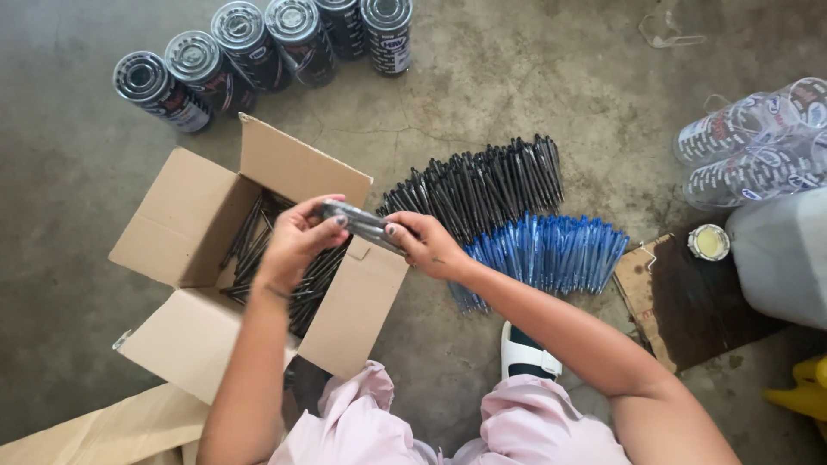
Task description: Sort various pens and office supplies from a cardboard box into piles on the floor.
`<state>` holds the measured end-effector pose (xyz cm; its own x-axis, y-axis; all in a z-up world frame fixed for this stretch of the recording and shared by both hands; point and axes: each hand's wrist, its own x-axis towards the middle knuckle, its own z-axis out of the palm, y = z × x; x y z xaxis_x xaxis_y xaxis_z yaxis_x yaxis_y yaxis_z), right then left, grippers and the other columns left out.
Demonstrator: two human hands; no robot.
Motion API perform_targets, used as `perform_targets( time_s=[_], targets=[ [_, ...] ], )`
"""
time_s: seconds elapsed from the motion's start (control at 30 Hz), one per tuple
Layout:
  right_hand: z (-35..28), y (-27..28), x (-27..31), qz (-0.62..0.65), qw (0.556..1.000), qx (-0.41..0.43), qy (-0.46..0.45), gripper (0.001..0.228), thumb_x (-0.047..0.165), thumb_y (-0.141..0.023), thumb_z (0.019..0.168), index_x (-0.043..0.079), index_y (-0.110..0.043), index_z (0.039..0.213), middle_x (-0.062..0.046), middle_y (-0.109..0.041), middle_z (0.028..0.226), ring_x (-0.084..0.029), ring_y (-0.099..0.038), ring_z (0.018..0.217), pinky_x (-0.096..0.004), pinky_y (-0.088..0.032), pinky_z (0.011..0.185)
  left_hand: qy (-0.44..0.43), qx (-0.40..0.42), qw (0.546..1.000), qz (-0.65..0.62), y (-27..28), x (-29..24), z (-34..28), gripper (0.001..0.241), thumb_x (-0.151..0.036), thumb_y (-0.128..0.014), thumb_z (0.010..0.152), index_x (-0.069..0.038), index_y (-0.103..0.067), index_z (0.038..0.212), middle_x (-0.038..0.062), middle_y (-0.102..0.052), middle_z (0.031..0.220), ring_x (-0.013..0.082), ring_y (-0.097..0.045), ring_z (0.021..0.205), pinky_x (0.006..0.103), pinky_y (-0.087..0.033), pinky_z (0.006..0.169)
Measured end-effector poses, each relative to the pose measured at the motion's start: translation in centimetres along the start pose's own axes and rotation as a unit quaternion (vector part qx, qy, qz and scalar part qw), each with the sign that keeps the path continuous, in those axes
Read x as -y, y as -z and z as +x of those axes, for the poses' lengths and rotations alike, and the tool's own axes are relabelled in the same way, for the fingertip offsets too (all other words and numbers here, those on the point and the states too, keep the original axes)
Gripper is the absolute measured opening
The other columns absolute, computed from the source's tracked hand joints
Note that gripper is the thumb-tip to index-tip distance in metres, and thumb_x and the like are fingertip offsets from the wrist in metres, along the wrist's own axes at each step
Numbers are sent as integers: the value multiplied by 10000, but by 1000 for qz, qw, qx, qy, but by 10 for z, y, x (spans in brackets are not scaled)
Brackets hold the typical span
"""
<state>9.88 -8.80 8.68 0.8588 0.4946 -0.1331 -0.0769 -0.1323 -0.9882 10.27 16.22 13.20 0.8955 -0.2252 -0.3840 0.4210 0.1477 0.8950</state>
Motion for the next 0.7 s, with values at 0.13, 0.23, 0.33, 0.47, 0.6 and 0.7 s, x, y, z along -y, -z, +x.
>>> perform_targets(
  time_s=[0.13,0.23,0.33,0.47,0.6,0.7],
  targets=[
    [1,-4,-15,157,986,-29,-42,259,227,-567,1065,31,-678,1193,55,-569,745,-19,-499,596,-218,-437,514,-10,-30,981,-193,-20,60,29,382,-56,-735,891,-40,-676,1269,2,-727,957,59,-676,774,184,-578,711],
    [-1,1,-18,193,979,-68,-24,259,233,-574,1061,26,-684,1171,35,-600,725,-27,-514,557,-216,-438,488,-23,-26,967,-252,-33,89,41,306,-74,-732,956,-25,-701,1256,5,-710,954,63,-645,768,183,-544,703],
    [-4,12,-12,132,988,-74,-15,262,222,-585,1083,-1,-719,1119,24,-594,704,-35,-520,564,-211,-415,489,-84,-39,957,-275,-38,91,45,147,-106,-708,1057,-30,-672,1178,-12,-700,988,53,-607,783,200,-509,702],
    [-12,33,-1,78,993,-61,-62,232,188,-618,1008,28,-727,1135,18,-694,779,-27,-626,622,-204,-535,542,-101,-73,968,-216,-43,79,41,148,-189,-628,1039,-68,-662,1118,-3,-716,962,75,-654,800,248,-544,723],
    [-12,70,-3,-34,988,-109,105,230,143,-752,952,18,-774,1144,13,-748,927,-24,-659,773,-177,-535,663,-96,-101,976,-166,-43,75,41,187,-211,-638,1016,-86,-685,1148,-1,-731,957,55,-642,802,223,-508,692],
    [-11,84,-4,31,991,-129,13,169,130,-792,926,38,-815,1065,-1,-698,791,-33,-508,646,-195,-368,561,-114,-96,984,-101,-45,80,42,157,-197,-690,1023,-56,-685,1091,-3,-735,980,45,-639,828,221,-504,703]
  ],
)
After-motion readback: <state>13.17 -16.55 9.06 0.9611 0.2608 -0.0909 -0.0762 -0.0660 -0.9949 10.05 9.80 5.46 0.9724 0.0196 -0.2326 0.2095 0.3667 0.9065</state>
